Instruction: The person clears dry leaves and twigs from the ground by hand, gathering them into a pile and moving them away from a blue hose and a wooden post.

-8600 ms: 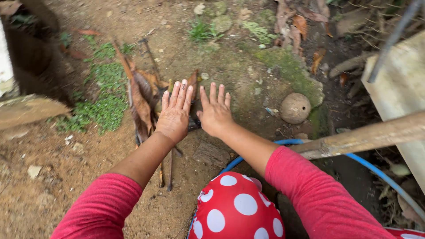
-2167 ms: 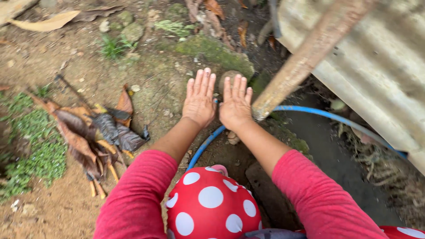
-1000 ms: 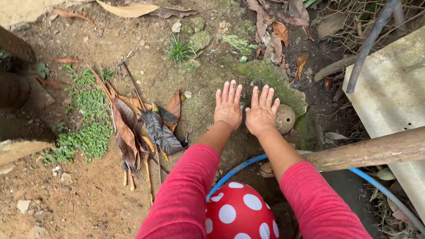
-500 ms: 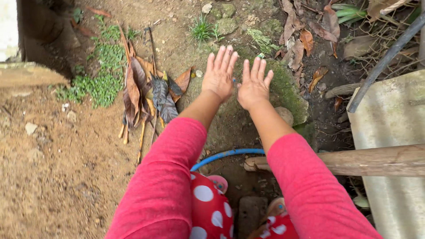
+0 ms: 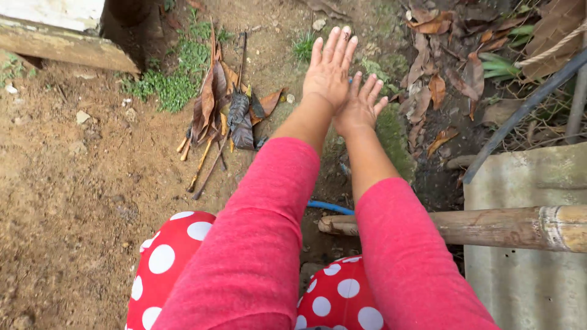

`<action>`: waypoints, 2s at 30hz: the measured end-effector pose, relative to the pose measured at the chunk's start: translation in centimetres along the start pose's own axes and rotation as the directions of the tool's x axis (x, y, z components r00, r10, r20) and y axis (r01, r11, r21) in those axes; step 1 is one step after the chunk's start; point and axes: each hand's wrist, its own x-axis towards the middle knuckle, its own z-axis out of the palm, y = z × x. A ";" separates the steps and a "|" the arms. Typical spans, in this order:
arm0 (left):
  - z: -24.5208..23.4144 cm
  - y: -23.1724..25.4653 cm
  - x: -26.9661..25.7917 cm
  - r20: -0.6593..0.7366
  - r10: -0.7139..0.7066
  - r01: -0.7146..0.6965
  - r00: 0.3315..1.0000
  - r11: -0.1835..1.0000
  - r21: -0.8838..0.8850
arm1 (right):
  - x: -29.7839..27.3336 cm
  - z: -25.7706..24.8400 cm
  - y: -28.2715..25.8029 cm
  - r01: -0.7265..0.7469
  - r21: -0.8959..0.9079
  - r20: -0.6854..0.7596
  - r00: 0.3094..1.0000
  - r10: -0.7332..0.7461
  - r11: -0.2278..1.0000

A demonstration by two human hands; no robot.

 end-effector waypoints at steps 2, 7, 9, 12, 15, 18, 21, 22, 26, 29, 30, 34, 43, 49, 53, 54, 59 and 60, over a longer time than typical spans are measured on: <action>0.1 0.4 0.3 -0.009 -0.018 0.017 1.000 0.994 -0.106 | 0.2 0.1 1.2 0.047 0.031 -0.113 0.993 -0.043 0.998; 3.2 -3.2 0.8 -0.062 -0.087 0.089 0.994 0.996 0.025 | 2.5 1.4 3.0 0.083 -0.071 -0.232 0.968 -0.098 0.994; 4.9 -5.8 0.1 -0.055 -0.082 0.078 0.995 0.994 -0.073 | 2.8 2.1 2.7 0.082 -0.099 -0.272 0.956 -0.106 0.992; 6.4 -8.6 -0.3 0.010 -0.099 0.099 0.995 0.979 -0.176 | 2.8 3.1 0.6 0.060 -0.094 -0.233 0.969 -0.081 0.994; 7.5 -11.4 -0.1 0.106 -0.077 0.091 0.991 0.987 -0.136 | 3.0 5.1 -2.1 0.034 -0.108 -0.194 0.979 -0.054 0.994; 8.4 -13.0 0.1 0.139 -0.002 0.012 0.990 0.997 -0.071 | 3.5 7.1 -4.7 0.044 -0.133 -0.198 0.978 -0.070 0.990; 8.9 -13.9 -0.1 0.156 0.066 -0.055 0.986 0.996 -0.074 | 3.7 8.9 -7.6 0.039 -0.125 -0.192 0.979 -0.063 0.991; 9.1 -13.9 -0.2 0.173 0.091 -0.072 0.981 0.991 -0.113 | 3.4 9.4 -8.4 0.030 -0.106 -0.197 0.979 -0.051 0.994; 10.8 -13.8 -0.2 0.209 0.185 -0.165 0.960 0.980 -0.108 | 3.0 10.8 -11.7 -0.092 -0.183 -0.033 0.996 0.088 0.979; 12.6 -13.9 -0.9 0.159 0.192 -0.169 0.968 0.974 -0.150 | 2.7 11.5 -11.9 -0.109 -0.146 -0.077 0.992 0.098 0.983; 13.0 -14.1 -0.7 0.173 0.185 -0.147 0.967 0.967 -0.210 | 2.7 11.7 -12.1 -0.127 -0.147 -0.102 0.988 0.113 0.981; 13.3 -13.7 -0.6 0.199 0.194 -0.140 0.961 0.956 -0.259 | 2.9 10.7 -12.6 -0.167 -0.314 -0.025 0.986 0.168 0.935; 13.1 -13.2 0.7 0.213 0.167 -0.081 0.963 0.929 -0.361 | 4.3 8.5 -11.7 -0.114 -0.481 0.044 0.987 0.154 0.869; 14.2 -12.4 1.1 0.043 0.072 -0.043 0.996 0.876 -0.480 | 5.8 5.2 -11.2 0.028 -0.629 0.128 0.989 0.068 0.777; 15.0 -15.9 0.9 0.133 0.086 -0.011 0.987 0.873 -0.488 | 7.6 3.7 -12.2 0.154 -0.630 0.226 0.974 -0.010 0.761; 15.1 -17.2 1.5 0.142 0.077 -0.007 0.987 0.899 -0.439 | 8.5 3.9 -12.5 0.171 -0.633 0.229 0.973 -0.028 0.755; 14.9 -22.6 2.8 0.240 0.064 0.029 0.969 0.929 -0.368 | 11.7 8.0 -12.8 0.165 -0.406 0.190 0.977 -0.094 0.899; 15.1 -23.2 2.9 0.277 0.071 0.047 0.958 0.917 -0.396 | 12.0 8.9 -12.5 0.178 -0.404 0.204 0.974 -0.101 0.897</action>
